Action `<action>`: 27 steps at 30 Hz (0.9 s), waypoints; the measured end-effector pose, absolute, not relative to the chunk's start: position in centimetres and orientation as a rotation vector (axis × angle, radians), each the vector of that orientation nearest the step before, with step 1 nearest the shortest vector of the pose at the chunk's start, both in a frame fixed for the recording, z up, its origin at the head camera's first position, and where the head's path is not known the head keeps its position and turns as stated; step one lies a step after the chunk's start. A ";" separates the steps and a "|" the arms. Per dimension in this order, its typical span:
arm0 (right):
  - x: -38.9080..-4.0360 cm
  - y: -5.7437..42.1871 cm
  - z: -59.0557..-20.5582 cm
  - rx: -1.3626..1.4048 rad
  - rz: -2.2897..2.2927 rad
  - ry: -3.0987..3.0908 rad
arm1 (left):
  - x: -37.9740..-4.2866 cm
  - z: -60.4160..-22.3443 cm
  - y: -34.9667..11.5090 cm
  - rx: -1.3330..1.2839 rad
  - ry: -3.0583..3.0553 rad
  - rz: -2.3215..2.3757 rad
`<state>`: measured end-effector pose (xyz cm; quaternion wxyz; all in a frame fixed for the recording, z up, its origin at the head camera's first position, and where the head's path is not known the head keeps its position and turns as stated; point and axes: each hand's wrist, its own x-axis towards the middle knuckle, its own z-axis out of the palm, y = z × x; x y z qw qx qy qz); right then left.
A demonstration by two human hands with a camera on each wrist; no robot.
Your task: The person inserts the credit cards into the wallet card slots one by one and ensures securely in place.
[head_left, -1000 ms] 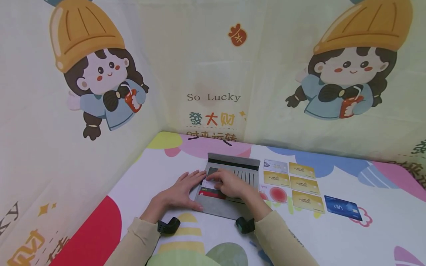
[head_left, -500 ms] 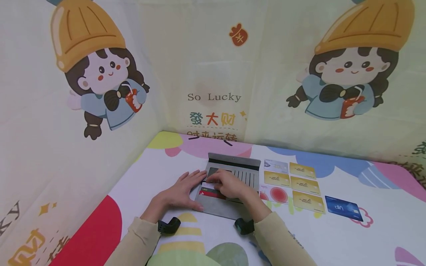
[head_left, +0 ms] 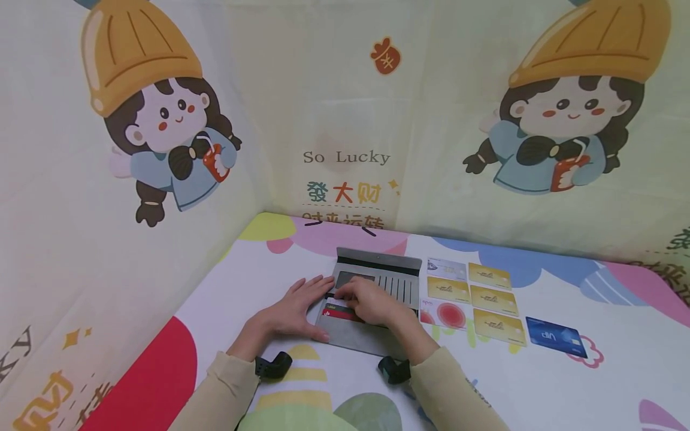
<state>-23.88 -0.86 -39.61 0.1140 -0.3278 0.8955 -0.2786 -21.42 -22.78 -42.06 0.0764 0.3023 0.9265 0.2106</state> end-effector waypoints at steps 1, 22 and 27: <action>-23.8 -0.9 -39.6 -0.961 -0.809 2.630 | -21.4 -42.0 -22.8 0.903 2.777 0.630; -23.3 -0.8 -39.6 -0.991 -0.785 2.640 | -21.5 -42.2 -22.8 0.914 2.778 0.631; -23.3 -0.8 -39.6 -0.968 -0.804 2.635 | -21.6 -42.2 -22.8 0.900 2.781 0.626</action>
